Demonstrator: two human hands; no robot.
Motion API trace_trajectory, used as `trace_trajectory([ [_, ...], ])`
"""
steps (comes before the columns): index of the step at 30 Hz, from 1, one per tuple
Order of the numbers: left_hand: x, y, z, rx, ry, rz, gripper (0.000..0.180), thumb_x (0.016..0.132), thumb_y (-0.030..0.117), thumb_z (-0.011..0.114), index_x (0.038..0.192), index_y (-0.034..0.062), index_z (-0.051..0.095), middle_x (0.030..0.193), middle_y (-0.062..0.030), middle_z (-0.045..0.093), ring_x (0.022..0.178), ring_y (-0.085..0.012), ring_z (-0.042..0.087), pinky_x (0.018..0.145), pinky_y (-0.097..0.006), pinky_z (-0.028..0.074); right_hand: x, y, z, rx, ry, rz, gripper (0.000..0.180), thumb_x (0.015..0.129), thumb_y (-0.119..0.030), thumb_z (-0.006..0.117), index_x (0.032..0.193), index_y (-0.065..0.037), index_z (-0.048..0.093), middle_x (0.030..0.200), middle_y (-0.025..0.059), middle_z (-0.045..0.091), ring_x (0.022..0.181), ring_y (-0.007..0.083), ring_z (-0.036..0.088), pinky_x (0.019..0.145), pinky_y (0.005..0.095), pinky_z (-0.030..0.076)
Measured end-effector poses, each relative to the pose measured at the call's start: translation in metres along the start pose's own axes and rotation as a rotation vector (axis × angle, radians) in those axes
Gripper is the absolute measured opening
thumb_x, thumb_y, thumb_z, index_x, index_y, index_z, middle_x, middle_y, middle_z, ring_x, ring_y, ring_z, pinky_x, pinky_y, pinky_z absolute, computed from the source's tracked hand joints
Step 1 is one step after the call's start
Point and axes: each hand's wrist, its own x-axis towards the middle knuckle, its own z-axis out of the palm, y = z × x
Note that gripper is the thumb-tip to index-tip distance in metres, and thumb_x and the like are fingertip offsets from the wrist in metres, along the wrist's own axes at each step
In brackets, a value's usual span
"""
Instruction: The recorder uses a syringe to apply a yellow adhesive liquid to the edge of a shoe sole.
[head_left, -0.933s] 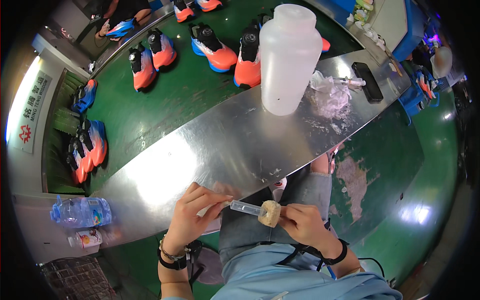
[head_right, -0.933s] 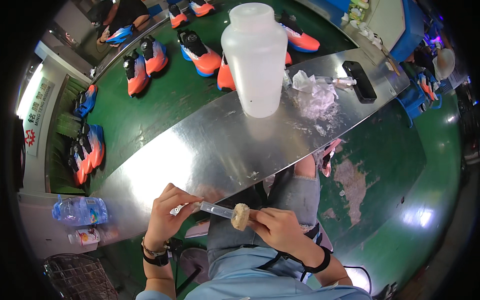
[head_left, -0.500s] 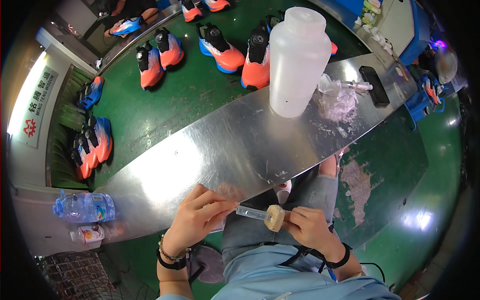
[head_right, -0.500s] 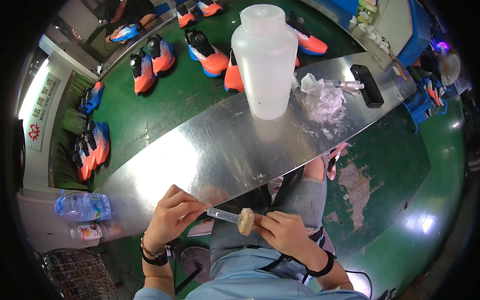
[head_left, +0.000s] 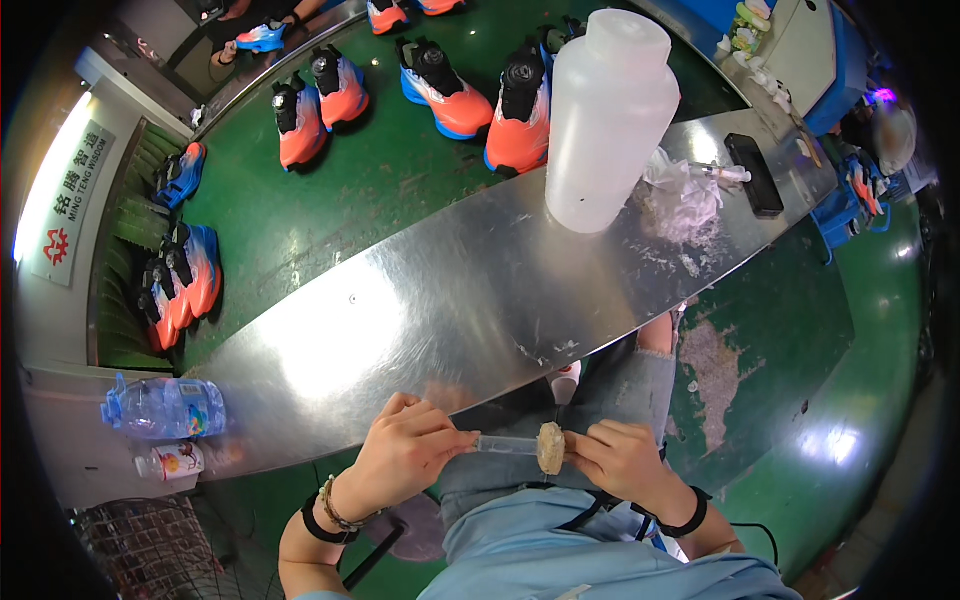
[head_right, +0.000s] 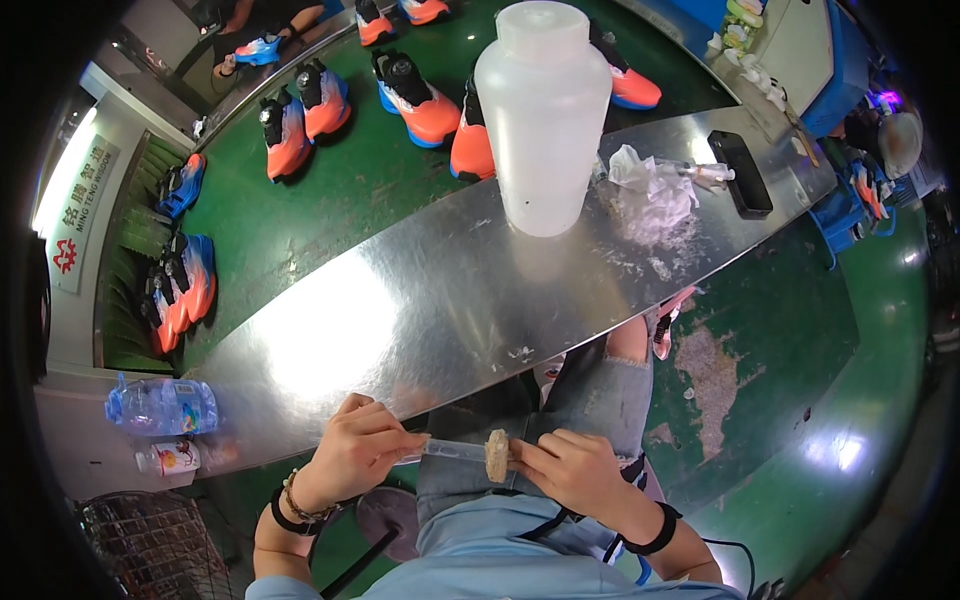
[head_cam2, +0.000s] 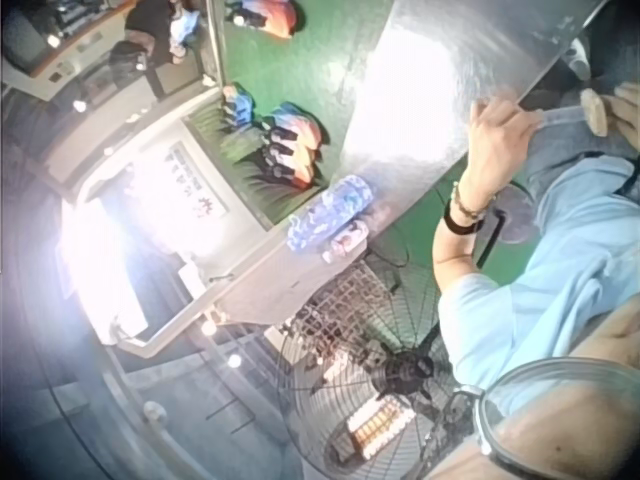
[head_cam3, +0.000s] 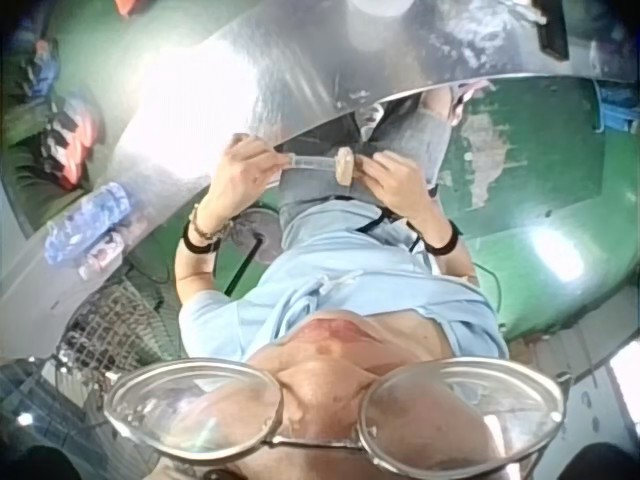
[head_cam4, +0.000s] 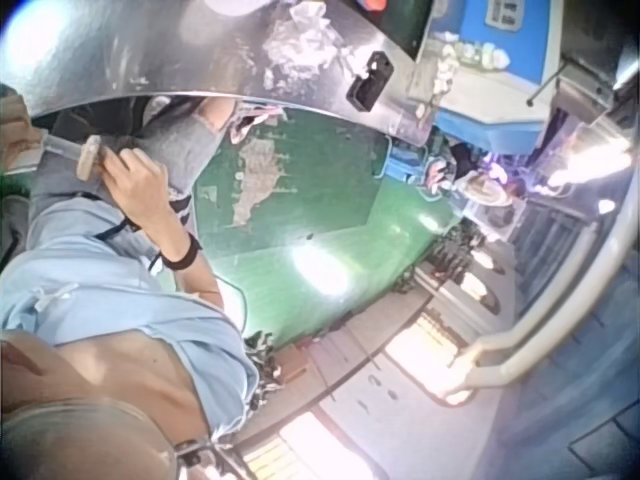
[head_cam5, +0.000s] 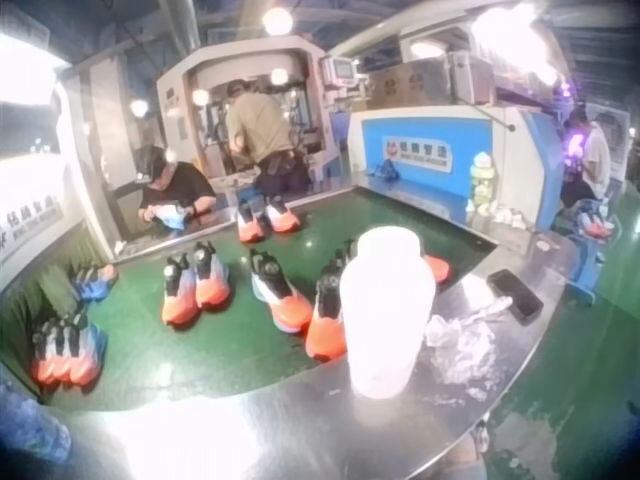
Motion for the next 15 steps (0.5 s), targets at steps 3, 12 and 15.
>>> trace_trajectory([
  [3, -0.006, -0.004, 0.005, -0.012, 0.016, 0.024, 0.009, 0.069, 0.009, 0.069, 0.077, 0.0121, 0.067, 0.065, 0.0041, 0.053, 0.065, -0.0133, 0.051, 0.07, -0.028, 0.037, 0.0, -0.002, 0.005, 0.025, -0.012, -0.005, 0.026, 0.068, -0.018, 0.068, 0.093, -0.011, 0.064, 0.06, -0.0011, 0.038, 0.053, 0.0122, 0.046, 0.042, 0.0257, 0.036],
  [12, -0.015, -0.005, 0.003, 0.165, 0.095, 0.166, 0.013, 0.068, 0.005, 0.068, 0.08, 0.0087, 0.065, 0.066, 0.0041, 0.053, 0.064, -0.0122, 0.05, 0.076, -0.032, 0.039, 0.011, -0.006, 0.005, 0.522, -0.16, 0.264, 0.02, 0.076, -0.015, 0.064, 0.091, -0.002, 0.063, 0.062, 0.0099, 0.054, 0.053, 0.0261, 0.053, 0.048, 0.0334, 0.041],
  [15, -0.015, -0.013, 0.001, 0.052, 0.085, 0.098, 0.014, 0.068, 0.004, 0.068, 0.081, 0.0087, 0.066, 0.068, 0.0032, 0.055, 0.063, -0.0136, 0.05, 0.077, -0.031, 0.039, 0.016, -0.01, 0.006, 0.555, -0.159, 0.28, 0.018, 0.075, -0.012, 0.064, 0.09, -0.002, 0.062, 0.064, 0.0111, 0.054, 0.053, 0.026, 0.054, 0.047, 0.0332, 0.041],
])
